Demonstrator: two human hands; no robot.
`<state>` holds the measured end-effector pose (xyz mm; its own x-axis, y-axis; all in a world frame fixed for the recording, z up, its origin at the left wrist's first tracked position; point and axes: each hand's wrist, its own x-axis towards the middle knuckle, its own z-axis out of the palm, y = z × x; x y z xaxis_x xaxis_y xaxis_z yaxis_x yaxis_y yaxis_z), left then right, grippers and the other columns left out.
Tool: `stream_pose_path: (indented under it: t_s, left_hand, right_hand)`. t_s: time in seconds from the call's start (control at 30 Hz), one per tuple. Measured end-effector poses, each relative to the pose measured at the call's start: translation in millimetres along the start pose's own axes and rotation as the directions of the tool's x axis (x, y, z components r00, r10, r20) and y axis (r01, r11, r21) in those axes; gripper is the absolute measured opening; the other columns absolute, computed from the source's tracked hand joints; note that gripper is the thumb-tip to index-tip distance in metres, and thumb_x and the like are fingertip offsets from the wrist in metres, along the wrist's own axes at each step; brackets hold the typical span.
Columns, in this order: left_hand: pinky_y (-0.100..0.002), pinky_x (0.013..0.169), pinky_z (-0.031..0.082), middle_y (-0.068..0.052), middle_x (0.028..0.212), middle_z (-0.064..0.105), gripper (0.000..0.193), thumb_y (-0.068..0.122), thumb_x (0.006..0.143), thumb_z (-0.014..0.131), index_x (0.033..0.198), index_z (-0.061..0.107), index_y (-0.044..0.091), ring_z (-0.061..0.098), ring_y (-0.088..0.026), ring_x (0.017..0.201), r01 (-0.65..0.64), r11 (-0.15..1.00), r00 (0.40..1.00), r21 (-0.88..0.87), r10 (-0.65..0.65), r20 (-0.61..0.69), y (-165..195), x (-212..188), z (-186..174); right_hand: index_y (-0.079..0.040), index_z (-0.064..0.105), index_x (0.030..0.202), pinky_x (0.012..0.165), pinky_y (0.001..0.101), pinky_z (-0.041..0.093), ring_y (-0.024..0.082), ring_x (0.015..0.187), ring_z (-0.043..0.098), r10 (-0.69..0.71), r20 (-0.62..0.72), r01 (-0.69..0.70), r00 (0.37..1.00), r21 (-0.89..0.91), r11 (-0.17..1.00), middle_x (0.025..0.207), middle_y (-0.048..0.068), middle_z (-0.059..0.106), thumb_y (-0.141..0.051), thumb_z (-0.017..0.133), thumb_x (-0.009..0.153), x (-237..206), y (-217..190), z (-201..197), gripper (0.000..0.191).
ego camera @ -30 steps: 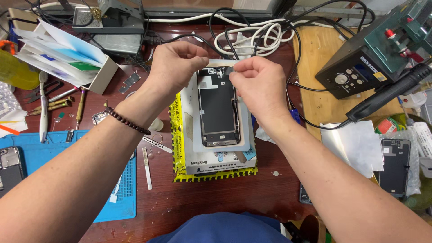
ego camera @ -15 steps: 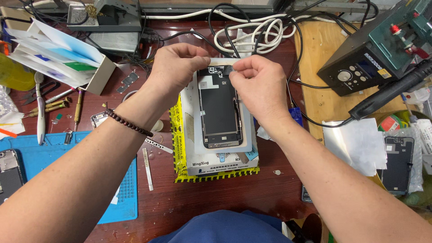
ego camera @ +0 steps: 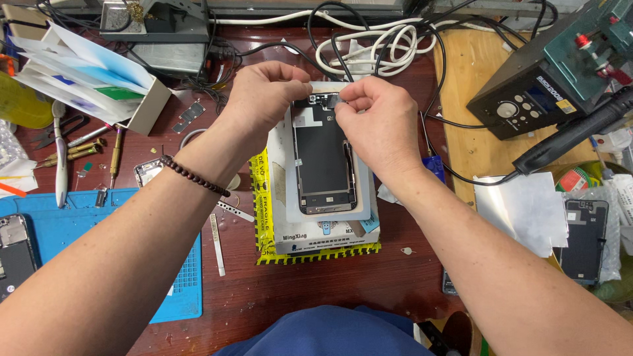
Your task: The person first holds a smartphone and taps its dial-pad screen, then works on a disassembled phone body resting on a box on the workbench, pressing and prying at its frame with their fingers. They then pick up a small screwdriver and work on the phone's internal components, steadying the phone with the other hand.
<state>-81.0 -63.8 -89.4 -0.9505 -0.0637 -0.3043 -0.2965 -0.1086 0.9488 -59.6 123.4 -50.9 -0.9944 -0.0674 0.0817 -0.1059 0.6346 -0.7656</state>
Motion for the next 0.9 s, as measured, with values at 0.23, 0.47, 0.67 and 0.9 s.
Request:
stream_pose_path:
  t_s: [0.23,0.47,0.67,0.9]
  left_hand:
    - [-0.023,0.066,0.056,-0.002,0.086,0.075,0.016,0.006,0.078,0.081,0.092,0.073,0.004,0.067,-0.007,0.073,-0.021,0.999,1.0,0.026,0.021,-0.01,-6,4,4]
    - [-0.024,0.062,0.055,-0.004,0.084,0.074,0.02,0.004,0.077,0.082,0.093,0.071,0.003,0.067,-0.008,0.07,-0.043,0.997,0.999,0.07,0.043,-0.011,-9,4,9]
    - [-0.026,0.06,0.055,-0.006,0.087,0.073,0.028,0.0,0.078,0.078,0.104,0.068,0.0,0.069,-0.011,0.071,-0.047,0.996,0.999,0.07,0.047,-0.001,-8,0,11]
    - [-0.027,0.061,0.058,-0.007,0.094,0.073,0.044,0.0,0.076,0.078,0.118,0.066,0.001,0.071,-0.012,0.074,-0.044,0.987,0.998,0.153,0.05,-0.035,-4,-1,11]
  right_hand:
    - [-0.007,0.076,0.094,0.065,0.0281,0.059,0.012,0.07,0.075,-0.009,0.019,0.01,1.0,-0.029,1.0,0.078,0.003,0.078,-0.013,0.077,0.082,4,2,0,0.015]
    - [-0.007,0.076,0.094,0.065,0.0282,0.06,0.012,0.069,0.075,-0.012,0.032,0.013,0.999,-0.051,0.999,0.078,0.004,0.078,-0.014,0.075,0.081,7,2,0,0.014]
    - [-0.007,0.076,0.094,0.065,0.0292,0.06,0.013,0.069,0.075,-0.002,0.052,0.006,0.999,-0.076,0.997,0.078,0.004,0.077,-0.014,0.075,0.081,7,-1,-1,0.014]
    - [-0.011,0.075,0.099,0.066,0.0358,0.059,0.022,0.072,0.075,-0.057,0.051,0.065,0.997,-0.176,0.982,0.08,0.005,0.075,-0.015,0.075,0.084,2,-4,-1,0.015]
